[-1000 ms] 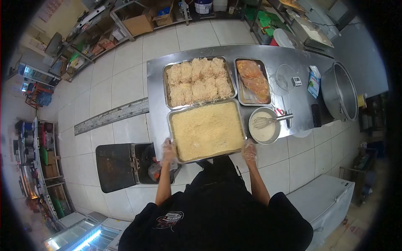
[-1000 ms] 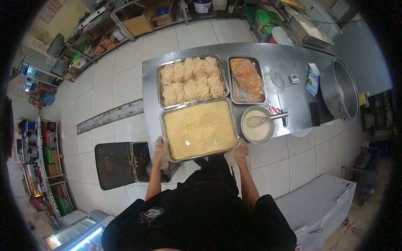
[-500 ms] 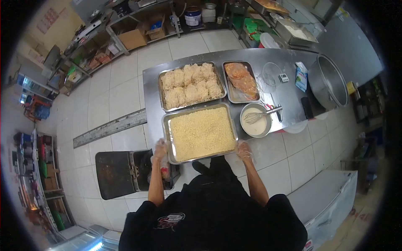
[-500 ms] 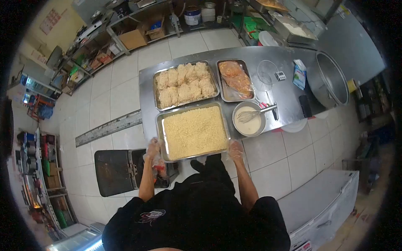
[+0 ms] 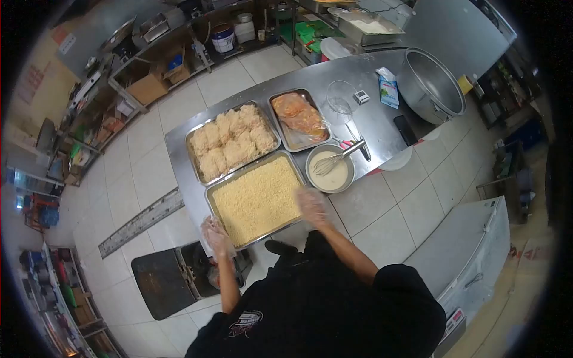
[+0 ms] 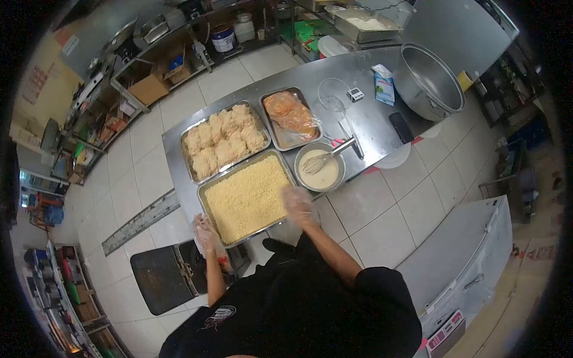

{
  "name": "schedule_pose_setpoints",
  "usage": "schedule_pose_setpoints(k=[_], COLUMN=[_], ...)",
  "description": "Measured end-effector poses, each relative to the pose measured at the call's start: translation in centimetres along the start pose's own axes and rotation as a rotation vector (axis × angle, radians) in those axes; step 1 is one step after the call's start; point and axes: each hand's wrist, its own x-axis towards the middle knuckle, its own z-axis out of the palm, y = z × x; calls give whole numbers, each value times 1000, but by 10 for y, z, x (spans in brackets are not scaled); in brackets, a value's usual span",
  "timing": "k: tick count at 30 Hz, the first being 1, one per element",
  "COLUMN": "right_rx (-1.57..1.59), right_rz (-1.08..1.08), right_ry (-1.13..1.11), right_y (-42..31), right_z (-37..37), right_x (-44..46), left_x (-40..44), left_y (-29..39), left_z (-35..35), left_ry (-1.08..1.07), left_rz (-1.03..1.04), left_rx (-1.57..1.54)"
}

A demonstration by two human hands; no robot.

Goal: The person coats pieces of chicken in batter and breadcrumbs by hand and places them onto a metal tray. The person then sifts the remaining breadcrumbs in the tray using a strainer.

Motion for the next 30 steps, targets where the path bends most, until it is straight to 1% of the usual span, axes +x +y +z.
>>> schedule_pose_setpoints(k=[1, 2, 3, 4, 5, 6, 7, 8, 9, 10, 11, 13, 14, 16, 17, 18, 19, 20, 21, 23, 24, 25, 26, 27, 28, 29, 30], right_rx=[215, 222, -73, -367, -286, 248, 945, 1301, 1427, 1575, 1652, 1686, 1698, 1754, 1759, 1757, 1754, 1757, 1758, 1736, 1822, 1965, 2279, 1920, 1448, 963, 835], right_rz=[-128, -119, -157, -188, -206, -266, -318, -325, -329, -328, -328, -381, -417, -438, -416, -389, -423, -447, -506, -571, -529, -457, -326, -236, -322, -322, -89], right_ry=[-179, -172, -106, -40, -19, -54, -172, -279, -350, -429, -465, -396, -363, -512, -630, -746, -723, -672, -524, -197, -116, -98, -230, -303, -90, 123, 151], right_y=[-10, -35, -66, -96, -104, -99, -80, -59, -37, -17, -8, -16, -21, -16, 6, 30, 36, 39, 38, 39, 48, 62, 84, 116, 149, 181, 227], right_z=[-23, -19, -15, -11, -16, -29, -37, -35, -31, -24, -16, -4, -5, -8, -28, -50, -54, -57, -63, -68, -65, -59, -50, -35, -7, 21, 65], right_x=[46, 65, 79, 89, 100, 110, 121, 126, 132, 134, 132, 119, 111, 108, 130, 154, 160, 164, 166, 170, 174, 179, 183, 199, 213, 226, 218], left_x=[-1, -2, -4, -11, -17, -15, -7, 2, 14, 13, 10, 1, 2, 9, 12, 9, 10, 7, 7, 6, 12, 15, 17, 20, 21, 19, 13], left_y=[20, 41, 60, 81, 101, 114, 122, 134, 147, 140, 151, 177, 188, 202, 199, 191, 187, 221, 215, 182, 193, 204, 226, 240, 246, 249, 250], left_z=[12, 24, 35, 47, 59, 66, 62, 55, 54, 57, 58, 64, 65, 61, 63, 67, 71, 68, 80, 96, 81, 62, 41, 26, 14, 3, -3], left_ry=[0, -23, -46, -43, -193, -358, -366, -350, -333, -333, -339, -176, -173, -259, -265, -101, 52, 105, 109, -194, -195, -63, 87, 245, 282, 247, 225], left_rz=[14, -123, -260, -247, -425, -595, -580, -674, -767, -651, -643, -980, -985, -823, -820, -725, -626, -751, -755, -374, -379, -406, -431, -455, -460, -319, -202], left_rx=[4, -285, -572, -558, -1167, -1773, -1750, -1828, -1909, -1753, -1739, -1662, -1650, -1854, -1842, -1719, -1589, -1432, -1439, -1897, -1889, -1953, -2018, -2075, -2073, -1712, -1340])
